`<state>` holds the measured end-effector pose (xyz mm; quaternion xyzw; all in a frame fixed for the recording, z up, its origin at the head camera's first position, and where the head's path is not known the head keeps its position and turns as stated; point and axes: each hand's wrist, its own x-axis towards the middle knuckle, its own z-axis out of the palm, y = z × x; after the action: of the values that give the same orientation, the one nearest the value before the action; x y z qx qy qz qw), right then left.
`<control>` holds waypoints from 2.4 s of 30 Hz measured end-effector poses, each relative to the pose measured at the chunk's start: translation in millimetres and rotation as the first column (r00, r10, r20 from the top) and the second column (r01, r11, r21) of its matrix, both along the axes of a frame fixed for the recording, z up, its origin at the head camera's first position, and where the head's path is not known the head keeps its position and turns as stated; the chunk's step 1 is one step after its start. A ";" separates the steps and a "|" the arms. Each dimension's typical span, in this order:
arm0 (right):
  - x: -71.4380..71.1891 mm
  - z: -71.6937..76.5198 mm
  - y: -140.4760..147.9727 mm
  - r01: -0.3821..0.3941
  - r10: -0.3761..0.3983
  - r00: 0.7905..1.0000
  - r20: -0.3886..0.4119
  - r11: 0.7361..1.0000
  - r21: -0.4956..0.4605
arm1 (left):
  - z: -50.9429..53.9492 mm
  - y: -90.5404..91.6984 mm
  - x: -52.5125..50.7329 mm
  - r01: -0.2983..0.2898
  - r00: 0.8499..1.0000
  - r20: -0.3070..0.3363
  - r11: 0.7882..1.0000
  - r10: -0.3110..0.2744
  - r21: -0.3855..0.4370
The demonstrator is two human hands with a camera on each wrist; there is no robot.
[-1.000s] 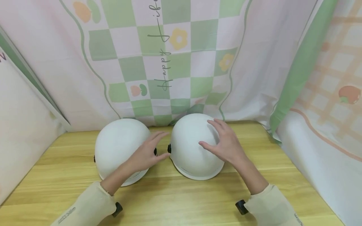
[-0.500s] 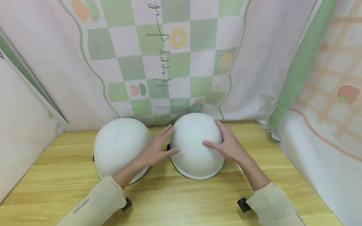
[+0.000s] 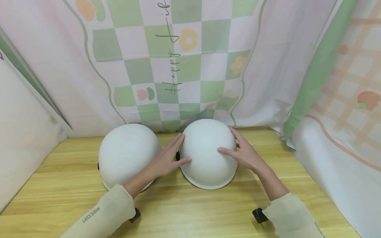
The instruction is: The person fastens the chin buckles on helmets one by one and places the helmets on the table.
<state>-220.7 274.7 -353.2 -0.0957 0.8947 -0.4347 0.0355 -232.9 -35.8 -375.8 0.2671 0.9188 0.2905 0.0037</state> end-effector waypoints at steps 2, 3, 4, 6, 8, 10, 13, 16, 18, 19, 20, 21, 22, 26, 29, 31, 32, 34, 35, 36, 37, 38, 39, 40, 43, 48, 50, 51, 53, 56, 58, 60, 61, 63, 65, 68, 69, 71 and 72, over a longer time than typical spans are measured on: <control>0.0 -0.2 0.4 0.000 0.000 1.000 -0.001 1.000 -0.001 | -0.3 0.5 0.0 -0.007 1.000 -0.008 1.000 0.006 -0.013; -0.2 -0.6 0.7 0.001 -0.001 1.000 -0.004 1.000 -0.003 | -0.3 0.8 -0.1 -0.009 1.000 -0.011 1.000 0.009 -0.017; -0.3 -0.8 0.9 0.002 -0.002 1.000 -0.007 1.000 -0.005 | -0.3 1.1 -0.2 -0.010 1.000 -0.016 1.000 0.010 -0.020; -0.7 -1.5 1.5 0.002 -0.002 1.000 -0.014 1.000 -0.008 | -0.3 1.5 -0.4 -0.010 1.000 -0.021 1.000 0.009 -0.020; -0.9 -2.3 2.1 0.002 -0.003 1.000 -0.020 1.000 -0.012 | -0.7 1.4 -0.4 -0.010 1.000 -0.025 1.000 0.010 -0.011; -1.0 -3.3 2.3 0.002 -0.003 1.000 -0.024 1.000 -0.012 | -2.2 0.9 -0.7 -0.010 1.000 -0.014 1.000 0.010 0.013; -1.4 -4.7 2.5 -0.001 0.001 1.000 -0.027 1.000 -0.010 | -6.3 -0.2 -0.8 -0.014 0.998 0.055 0.996 0.009 0.084; -1.3 -5.2 2.9 -0.001 0.001 1.000 -0.030 1.000 -0.011 | -11.0 -1.2 -2.2 -0.030 0.990 0.138 0.981 0.004 0.191; -1.1 -5.2 3.1 0.002 -0.002 1.000 -0.028 1.000 -0.016 | -13.4 -1.6 -3.5 -0.047 0.985 0.173 0.967 0.003 0.250; -1.1 -5.2 3.3 0.004 -0.005 1.000 -0.028 1.000 -0.020 | -14.0 -1.4 -4.5 -0.055 0.982 0.190 0.960 0.002 0.275; -1.0 -5.2 3.5 0.007 -0.008 1.000 -0.028 1.000 -0.025 | -14.4 -1.0 -5.2 -0.060 0.980 0.201 0.952 -0.002 0.300; -1.0 -5.3 3.7 0.011 -0.012 1.000 -0.027 0.999 -0.031 | -14.5 -0.5 -5.7 -0.064 0.976 0.216 0.946 -0.006 0.319; -1.1 -5.4 3.9 0.014 -0.015 1.000 -0.028 0.999 -0.038 | -14.1 0.1 -5.6 -0.072 0.971 0.237 0.938 -0.010 0.338; -2.2 -7.3 3.9 0.009 -0.011 1.000 -0.027 0.997 -0.077 | -14.2 1.4 -3.8 -0.139 0.927 0.374 0.903 -0.026 0.406; -2.8 -8.1 4.1 -0.003 0.001 1.000 -0.022 0.994 -0.109 | -15.0 0.7 -3.1 -0.207 0.889 0.458 0.879 -0.015 0.429; -2.8 -7.6 4.6 -0.008 0.006 1.000 -0.018 0.992 -0.122 | -15.4 0.3 -3.8 -0.231 0.876 0.483 0.869 -0.010 0.438; -2.9 -7.2 4.8 -0.010 0.008 1.000 -0.018 0.992 -0.128 | -15.8 0.2 -4.5 -0.237 0.874 0.487 0.865 -0.009 0.441; -2.8 -6.0 5.1 -0.010 0.008 1.000 -0.020 0.991 -0.134 | -16.0 0.4 -4.9 -0.243 0.873 0.488 0.861 -0.008 0.447; -2.6 -5.4 5.2 -0.009 0.006 1.000 -0.023 0.991 -0.136 | -15.9 0.5 -4.9 -0.244 0.874 0.486 0.860 -0.006 0.449; -2.4 -5.2 5.5 -0.007 0.003 1.000 -0.028 0.990 -0.138 | -16.1 0.8 -4.9 -0.243 0.877 0.481 0.858 -0.006 0.453; -2.0 -5.2 6.0 -0.004 -0.001 0.999 -0.034 0.990 -0.140 | -16.7 1.2 -4.9 -0.243 0.880 0.474 0.855 -0.003 0.458; -1.5 -5.4 6.6 -0.001 -0.005 0.999 -0.038 0.990 -0.143 | -17.3 1.6 -4.7 -0.245 0.884 0.468 0.853 0.000 0.461; -1.0 -5.8 7.2 0.003 -0.009 0.999 -0.042 0.989 -0.145 | -18.2 2.0 -4.5 -0.245 0.888 0.460 0.848 0.002 0.469; -0.6 -6.5 8.0 0.005 -0.012 0.999 -0.046 0.989 -0.148 | -19.1 2.6 -4.3 -0.248 0.892 0.452 0.843 0.005 0.478; 0.1 -8.8 9.7 0.007 -0.017 0.998 -0.063 0.988 -0.155 | -21.3 4.4 -3.4 -0.266 0.900 0.435 0.823 0.026 0.502; 1.3 -10.9 11.3 -0.008 -0.008 0.997 -0.078 0.978 -0.208 | -21.5 7.1 -1.5 -0.287 0.910 0.410 0.800 0.057 0.527; 2.5 -10.5 11.8 -0.016 -0.003 0.997 -0.080 0.970 -0.241 | -20.0 7.6 -1.0 -0.290 0.914 0.401 0.794 0.065 0.534; 3.2 -10.2 12.1 -0.018 -0.002 0.997 -0.079 0.966 -0.257 | -18.3 7.7 -0.6 -0.294 0.914 0.399 0.788 0.067 0.541; 4.3 -9.7 12.6 -0.023 0.001 0.997 -0.075 0.959 -0.283 | -13.7 7.4 0.0 -0.305 0.914 0.398 0.780 0.079 0.546; 5.4 -9.9 13.5 -0.023 0.002 0.998 -0.067 0.950 -0.313 | -5.0 6.6 0.6 -0.313 0.917 0.388 0.770 0.092 0.556; 6.1 -10.6 14.4 -0.020 0.000 0.998 -0.062 0.946 -0.323 | 0.2 5.9 0.5 -0.304 0.926 0.364 0.770 0.100 0.560; 6.6 -11.6 15.9 -0.016 -0.004 0.998 -0.060 0.941 -0.337 | 4.7 5.3 0.6 -0.290 0.937 0.331 0.769 0.109 0.569; 6.8 -12.6 16.9 -0.016 -0.004 0.998 -0.059 0.937 -0.348 | 6.7 5.1 0.8 -0.279 0.944 0.309 0.769 0.111 0.576; 7.5 -14.1 19.1 -0.017 -0.005 0.998 -0.056 0.928 -0.371 | 10.0 4.8 1.4 -0.259 0.956 0.269 0.765 0.116 0.590; 7.4 -16.3 21.8 -0.026 0.005 0.999 -0.051 0.913 -0.407 | 12.6 4.6 2.1 -0.244 0.964 0.235 0.760 0.123 0.602; 8.6 -19.1 24.9 -0.049 0.034 0.999 -0.039 0.884 -0.465 | 16.5 4.1 2.8 -0.211 0.976 0.178 0.754 0.127 0.622; 9.0 -19.9 25.4 -0.059 0.046 0.998 -0.038 0.873 -0.484 | 17.8 3.7 2.9 -0.198 0.979 0.159 0.751 0.126 0.629; 9.6 -21.6 26.3 -0.084 0.074 0.996 -0.038 0.856 -0.510 | 20.6 2.9 2.7 -0.167 0.986 0.115 0.747 0.122 0.643; 10.4 -21.9 26.2 -0.096 0.088 0.995 -0.040 0.849 -0.519 | 22.5 2.4 2.7 -0.151 0.988 0.093 0.746 0.120 0.648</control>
<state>-210.3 300.9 -375.0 -0.1476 0.7385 -0.6575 0.0224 -230.2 -33.4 -353.2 0.1776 0.7762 0.5982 -0.0900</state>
